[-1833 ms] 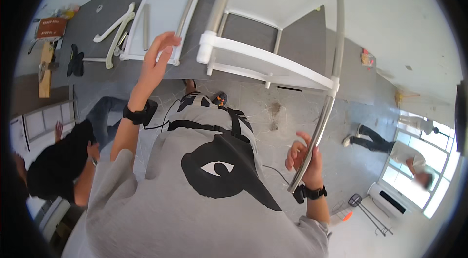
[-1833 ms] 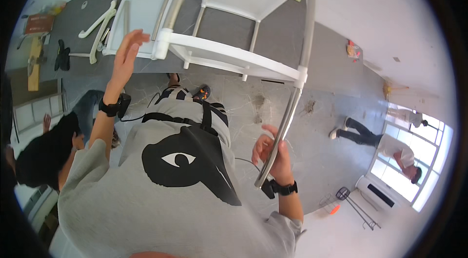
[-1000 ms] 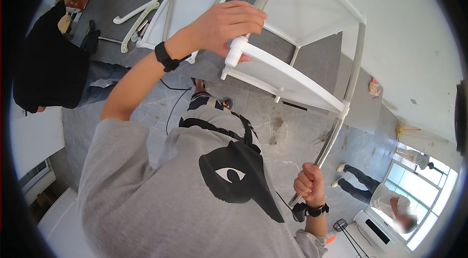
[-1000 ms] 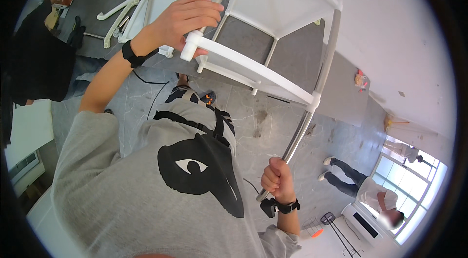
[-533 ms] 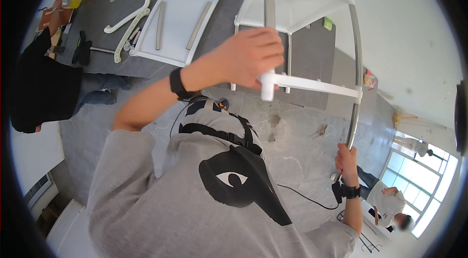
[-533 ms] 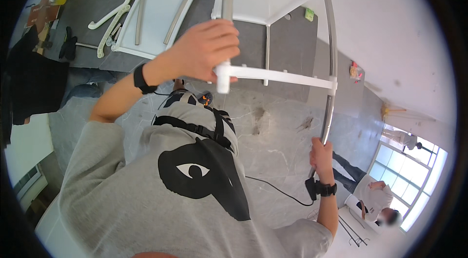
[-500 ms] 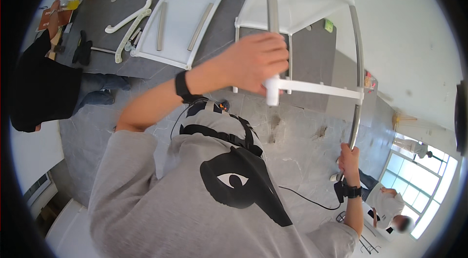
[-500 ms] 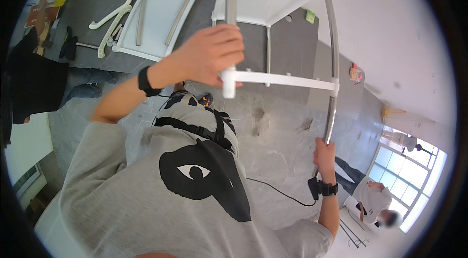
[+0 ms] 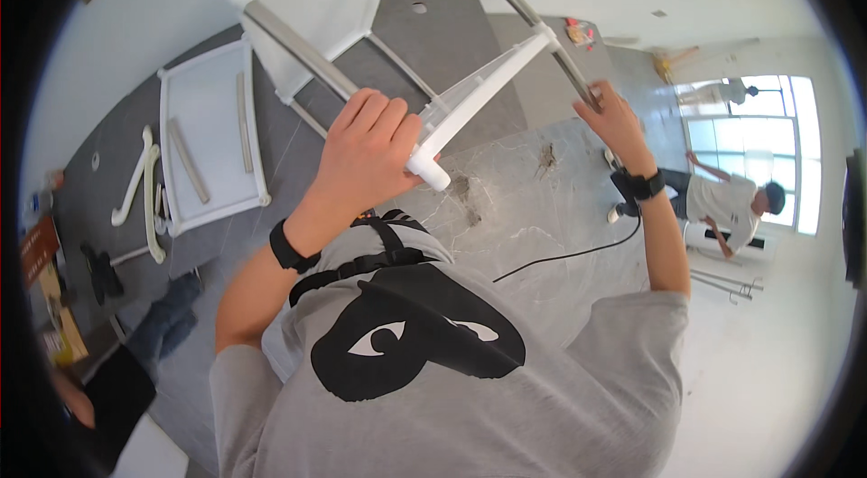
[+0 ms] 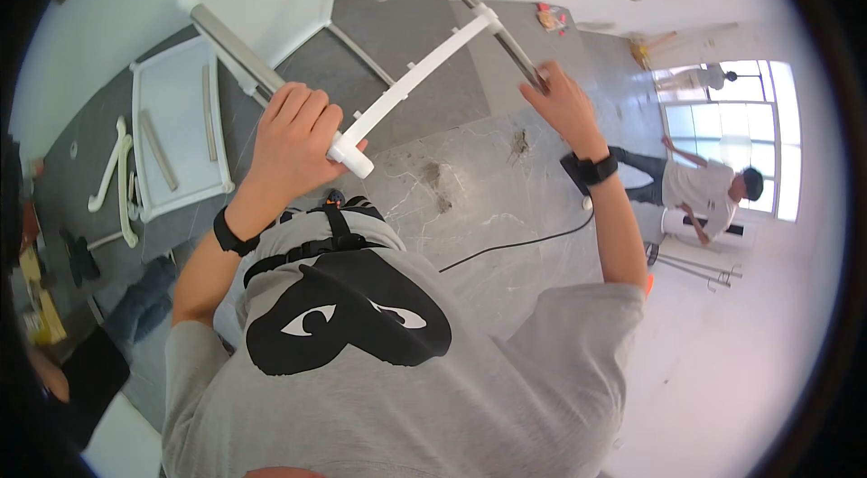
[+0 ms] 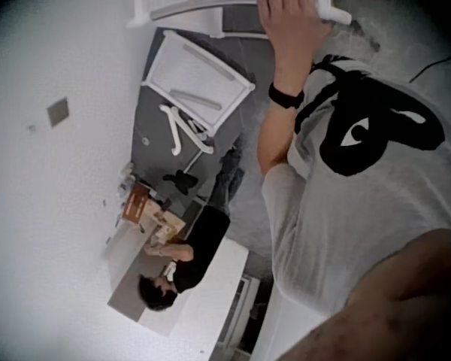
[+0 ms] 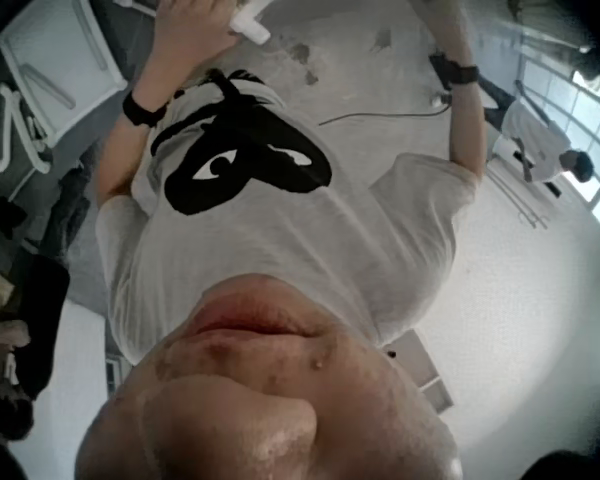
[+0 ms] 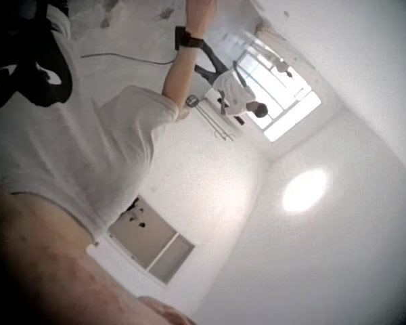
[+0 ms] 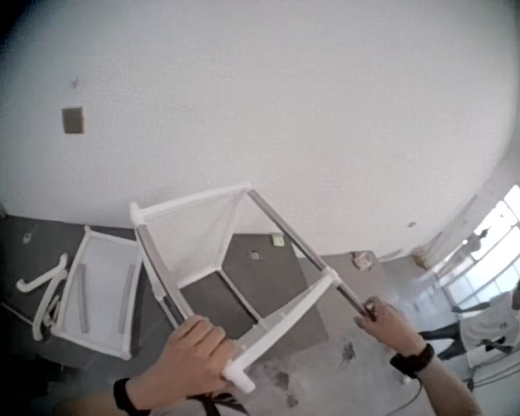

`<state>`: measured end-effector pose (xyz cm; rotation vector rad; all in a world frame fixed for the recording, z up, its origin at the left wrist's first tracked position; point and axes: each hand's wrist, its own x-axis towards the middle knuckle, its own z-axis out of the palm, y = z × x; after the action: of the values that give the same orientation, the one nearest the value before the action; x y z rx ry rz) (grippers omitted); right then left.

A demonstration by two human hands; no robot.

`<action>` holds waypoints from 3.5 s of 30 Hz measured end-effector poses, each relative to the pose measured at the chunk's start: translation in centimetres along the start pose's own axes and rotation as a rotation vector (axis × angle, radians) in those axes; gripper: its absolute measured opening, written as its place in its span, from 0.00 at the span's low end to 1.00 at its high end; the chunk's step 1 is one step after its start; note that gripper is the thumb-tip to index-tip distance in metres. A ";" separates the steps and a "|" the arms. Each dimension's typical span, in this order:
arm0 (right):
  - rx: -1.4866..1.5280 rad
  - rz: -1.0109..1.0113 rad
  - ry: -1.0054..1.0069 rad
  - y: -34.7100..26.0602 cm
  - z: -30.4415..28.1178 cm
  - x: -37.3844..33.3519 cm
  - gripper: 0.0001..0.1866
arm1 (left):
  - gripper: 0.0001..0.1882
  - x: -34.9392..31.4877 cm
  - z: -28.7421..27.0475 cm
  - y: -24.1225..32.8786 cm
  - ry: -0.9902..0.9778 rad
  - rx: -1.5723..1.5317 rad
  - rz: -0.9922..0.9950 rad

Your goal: The recorder is assembling a white plastic and metal rolling utility cart.

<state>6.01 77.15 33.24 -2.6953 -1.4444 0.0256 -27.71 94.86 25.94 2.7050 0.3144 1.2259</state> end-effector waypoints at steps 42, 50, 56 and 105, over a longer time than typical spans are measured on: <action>-0.052 0.126 0.088 -3.2 6.6 14.1 0.24 | 0.28 3.3 1.3 -8.4 -0.358 -0.231 0.335; 0.910 0.118 -0.745 -3.1 2.8 14.9 0.11 | 0.30 2.7 1.6 -8.0 -0.341 -0.239 0.285; 0.805 0.384 -0.928 -3.4 1.8 16.8 0.16 | 0.33 2.9 1.0 -7.9 -0.341 -0.236 0.248; 0.569 -0.013 -0.539 -3.8 2.2 16.2 0.14 | 0.26 3.0 1.9 -9.5 -0.181 -0.363 0.386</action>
<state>11.74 92.86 31.77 -2.2787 -1.2872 1.0563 -25.59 104.68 24.69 2.5909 -0.4308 0.9850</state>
